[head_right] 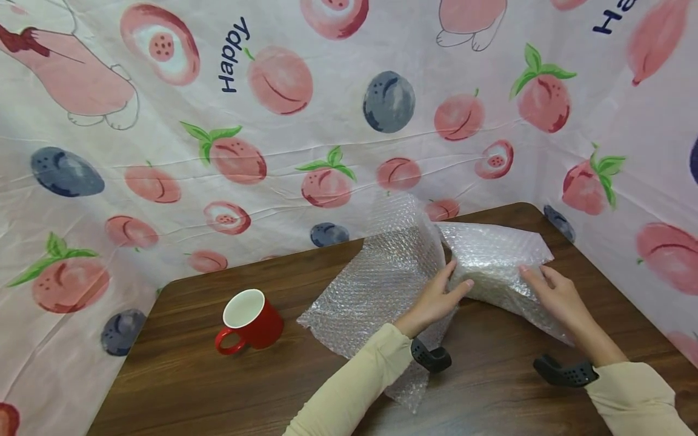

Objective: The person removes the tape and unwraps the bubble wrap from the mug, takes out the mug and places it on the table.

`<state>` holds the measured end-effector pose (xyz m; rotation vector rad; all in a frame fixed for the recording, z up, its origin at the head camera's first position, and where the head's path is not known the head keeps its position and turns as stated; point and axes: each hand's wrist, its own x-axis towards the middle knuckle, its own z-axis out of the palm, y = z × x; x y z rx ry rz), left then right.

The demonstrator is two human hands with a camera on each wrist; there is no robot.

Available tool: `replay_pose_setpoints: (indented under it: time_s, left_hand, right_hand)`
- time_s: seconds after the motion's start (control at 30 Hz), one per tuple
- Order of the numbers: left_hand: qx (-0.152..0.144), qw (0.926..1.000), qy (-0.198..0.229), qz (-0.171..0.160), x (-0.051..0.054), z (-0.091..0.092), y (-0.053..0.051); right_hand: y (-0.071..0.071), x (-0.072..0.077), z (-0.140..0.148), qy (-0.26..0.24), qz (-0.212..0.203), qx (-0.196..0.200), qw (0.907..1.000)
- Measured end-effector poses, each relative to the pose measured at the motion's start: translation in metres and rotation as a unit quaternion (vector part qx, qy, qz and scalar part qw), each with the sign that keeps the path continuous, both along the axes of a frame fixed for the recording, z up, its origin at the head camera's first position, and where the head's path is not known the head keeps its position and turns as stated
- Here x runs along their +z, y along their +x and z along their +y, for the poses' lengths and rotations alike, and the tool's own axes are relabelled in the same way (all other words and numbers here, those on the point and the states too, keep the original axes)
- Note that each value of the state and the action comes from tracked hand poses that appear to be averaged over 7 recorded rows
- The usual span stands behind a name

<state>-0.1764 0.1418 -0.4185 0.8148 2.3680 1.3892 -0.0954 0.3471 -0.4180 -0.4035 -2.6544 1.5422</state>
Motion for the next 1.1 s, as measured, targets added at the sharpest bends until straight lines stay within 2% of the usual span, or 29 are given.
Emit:
replay_pose_setpoints:
  time_s: [0.13, 0.27, 0.33, 0.43, 0.5, 0.63, 0.7, 0.73, 0.83, 0.9, 0.93, 0.97, 1.03, 1.1]
  left_hand:
    - [-0.019, 0.9997, 0.014, -0.001, 0.004, -0.003, 0.005]
    - [-0.053, 0.9966, 0.042, 0.047, 0.012, -0.003, 0.010]
    - [-0.069, 0.9931, 0.055, 0.076, 0.018, -0.004, 0.013]
    - [-0.083, 0.9868, 0.076, 0.116, 0.028, -0.009, 0.018]
    - [-0.080, 0.9814, 0.096, 0.145, 0.035, -0.013, 0.022]
    - [-0.056, 0.9679, 0.152, 0.192, 0.048, -0.023, 0.028]
    - [-0.038, 0.9582, 0.189, 0.211, 0.053, -0.029, 0.030]
    - [-0.027, 0.9545, 0.206, 0.213, 0.055, -0.033, 0.030]
    - [0.001, 0.9416, 0.267, 0.205, 0.059, -0.048, 0.029]
    - [0.020, 0.9336, 0.306, 0.185, 0.058, -0.059, 0.028]
    - [0.028, 0.9310, 0.322, 0.171, 0.057, -0.065, 0.027]
    - [0.034, 0.9274, 0.336, 0.160, 0.055, -0.070, 0.026]
    - [0.047, 0.9245, 0.352, 0.139, 0.050, -0.081, 0.023]
    - [0.068, 0.9275, 0.348, 0.118, 0.042, -0.091, 0.020]
  right_hand:
    - [0.007, 0.001, -0.006, 0.027, 0.041, -0.032, 0.9983]
    - [0.016, 0.003, -0.003, 0.032, 0.062, -0.080, 0.9944]
    - [0.021, 0.004, 0.000, 0.028, 0.085, -0.115, 0.9893]
    - [0.027, 0.012, 0.003, 0.026, 0.128, -0.139, 0.9815]
    - [0.031, 0.020, 0.002, 0.011, 0.156, -0.150, 0.9762]
    - [0.039, 0.045, -0.014, -0.027, 0.203, -0.126, 0.9705]
    - [0.040, 0.056, -0.028, -0.041, 0.222, -0.115, 0.9673]
    - [0.041, 0.062, -0.036, -0.047, 0.226, -0.098, 0.9682]
    - [0.037, 0.070, -0.055, -0.111, 0.242, -0.040, 0.9630]
    - [0.032, 0.070, -0.066, -0.141, 0.241, -0.002, 0.9603]
    - [0.029, 0.069, -0.071, -0.140, 0.235, 0.010, 0.9619]
    - [0.026, 0.068, -0.076, -0.133, 0.228, 0.018, 0.9644]
    - [0.020, 0.066, -0.088, -0.082, 0.207, 0.021, 0.9746]
    - [0.015, 0.063, -0.099, -0.022, 0.181, 0.018, 0.9831]
